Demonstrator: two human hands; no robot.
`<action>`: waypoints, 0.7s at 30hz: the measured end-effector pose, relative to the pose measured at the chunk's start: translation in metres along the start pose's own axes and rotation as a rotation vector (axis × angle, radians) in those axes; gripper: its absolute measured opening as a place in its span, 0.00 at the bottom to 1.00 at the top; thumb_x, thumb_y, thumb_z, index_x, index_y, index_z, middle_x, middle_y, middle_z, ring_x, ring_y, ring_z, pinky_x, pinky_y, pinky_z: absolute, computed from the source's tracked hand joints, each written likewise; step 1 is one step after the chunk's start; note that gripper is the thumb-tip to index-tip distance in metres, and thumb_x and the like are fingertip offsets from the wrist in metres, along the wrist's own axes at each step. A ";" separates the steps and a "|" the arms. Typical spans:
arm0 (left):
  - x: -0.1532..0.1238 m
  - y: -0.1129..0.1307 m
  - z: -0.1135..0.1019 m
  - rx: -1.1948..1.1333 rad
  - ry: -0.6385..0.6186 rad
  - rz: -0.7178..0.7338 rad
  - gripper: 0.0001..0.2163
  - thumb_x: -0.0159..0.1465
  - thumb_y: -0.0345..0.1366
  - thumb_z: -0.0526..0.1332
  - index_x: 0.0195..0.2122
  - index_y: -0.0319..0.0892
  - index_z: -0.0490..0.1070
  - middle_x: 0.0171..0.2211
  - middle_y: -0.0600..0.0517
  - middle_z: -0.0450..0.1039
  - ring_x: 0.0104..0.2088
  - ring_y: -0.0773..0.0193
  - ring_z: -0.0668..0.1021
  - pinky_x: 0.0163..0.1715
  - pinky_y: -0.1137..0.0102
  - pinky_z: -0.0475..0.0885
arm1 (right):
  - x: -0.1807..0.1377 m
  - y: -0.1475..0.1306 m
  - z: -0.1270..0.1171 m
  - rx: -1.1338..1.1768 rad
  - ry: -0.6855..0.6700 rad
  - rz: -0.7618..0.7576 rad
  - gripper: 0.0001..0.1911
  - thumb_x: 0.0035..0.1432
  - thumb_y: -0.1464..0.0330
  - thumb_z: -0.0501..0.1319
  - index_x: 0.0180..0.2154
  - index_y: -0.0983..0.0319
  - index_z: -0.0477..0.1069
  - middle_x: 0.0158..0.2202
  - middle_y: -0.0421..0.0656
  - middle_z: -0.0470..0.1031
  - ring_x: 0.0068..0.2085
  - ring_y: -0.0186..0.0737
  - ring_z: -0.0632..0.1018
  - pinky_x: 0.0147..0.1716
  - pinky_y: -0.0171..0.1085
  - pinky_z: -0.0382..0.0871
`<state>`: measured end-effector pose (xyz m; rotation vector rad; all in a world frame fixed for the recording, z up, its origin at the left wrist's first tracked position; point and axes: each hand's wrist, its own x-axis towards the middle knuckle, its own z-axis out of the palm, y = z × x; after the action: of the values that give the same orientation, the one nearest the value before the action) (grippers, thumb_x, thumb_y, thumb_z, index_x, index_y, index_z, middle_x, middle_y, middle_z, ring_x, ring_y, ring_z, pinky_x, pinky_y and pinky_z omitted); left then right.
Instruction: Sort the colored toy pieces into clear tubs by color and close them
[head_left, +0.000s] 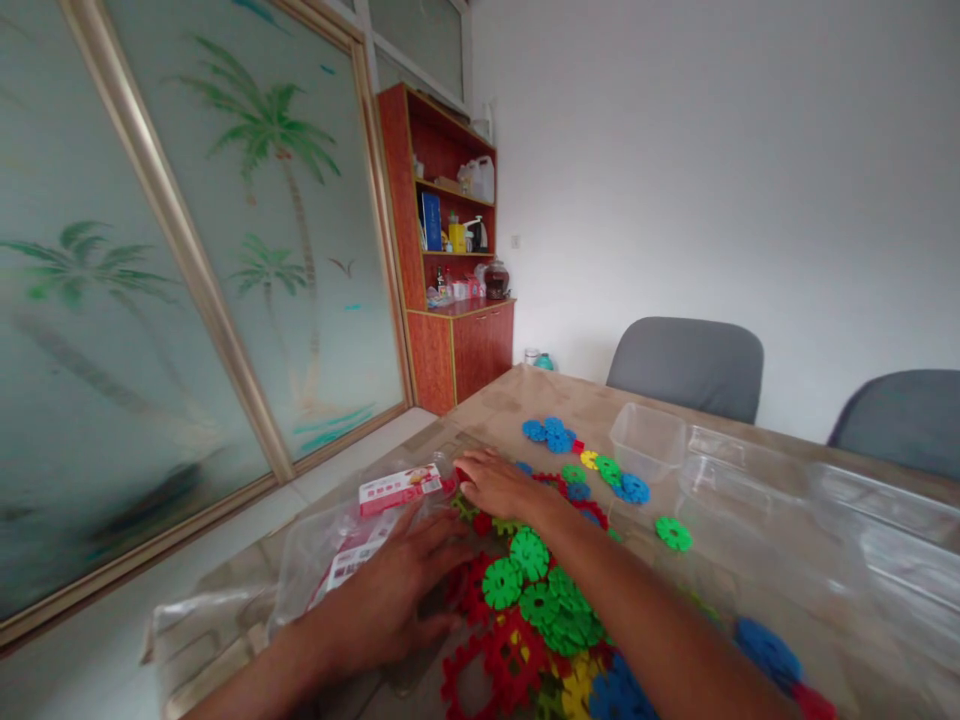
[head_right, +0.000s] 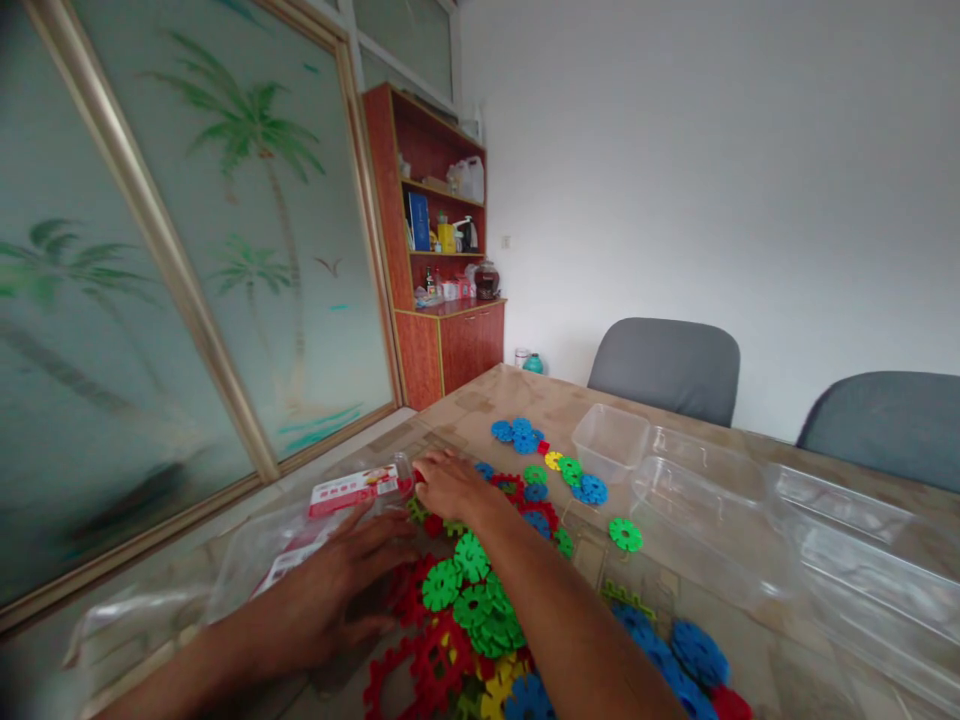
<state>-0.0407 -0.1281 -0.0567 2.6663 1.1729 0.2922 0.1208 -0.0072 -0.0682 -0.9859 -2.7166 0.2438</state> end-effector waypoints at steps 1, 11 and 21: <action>-0.001 0.000 0.000 -0.007 -0.004 -0.002 0.25 0.59 0.45 0.61 0.58 0.55 0.61 0.58 0.51 0.63 0.58 0.51 0.64 0.60 0.56 0.51 | 0.003 0.000 0.003 -0.006 -0.011 -0.001 0.17 0.62 0.71 0.53 0.52 0.67 0.66 0.56 0.52 0.68 0.57 0.46 0.67 0.57 0.47 0.56; -0.002 0.003 0.004 -0.007 0.012 0.002 0.23 0.59 0.44 0.61 0.57 0.53 0.63 0.56 0.48 0.64 0.57 0.48 0.64 0.58 0.54 0.54 | -0.072 0.024 -0.015 -0.004 -0.012 -0.009 0.11 0.53 0.75 0.57 0.40 0.60 0.70 0.43 0.44 0.72 0.47 0.43 0.70 0.50 0.43 0.62; -0.005 0.005 0.006 -0.001 0.129 -0.005 0.20 0.58 0.34 0.62 0.52 0.47 0.65 0.54 0.47 0.63 0.54 0.51 0.67 0.54 0.58 0.62 | -0.095 0.027 -0.029 0.065 -0.015 0.026 0.11 0.56 0.74 0.57 0.41 0.61 0.73 0.42 0.45 0.73 0.47 0.42 0.72 0.49 0.39 0.63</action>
<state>-0.0384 -0.1359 -0.0617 2.6780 1.2151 0.4697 0.2161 -0.0458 -0.0632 -1.0056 -2.6928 0.3438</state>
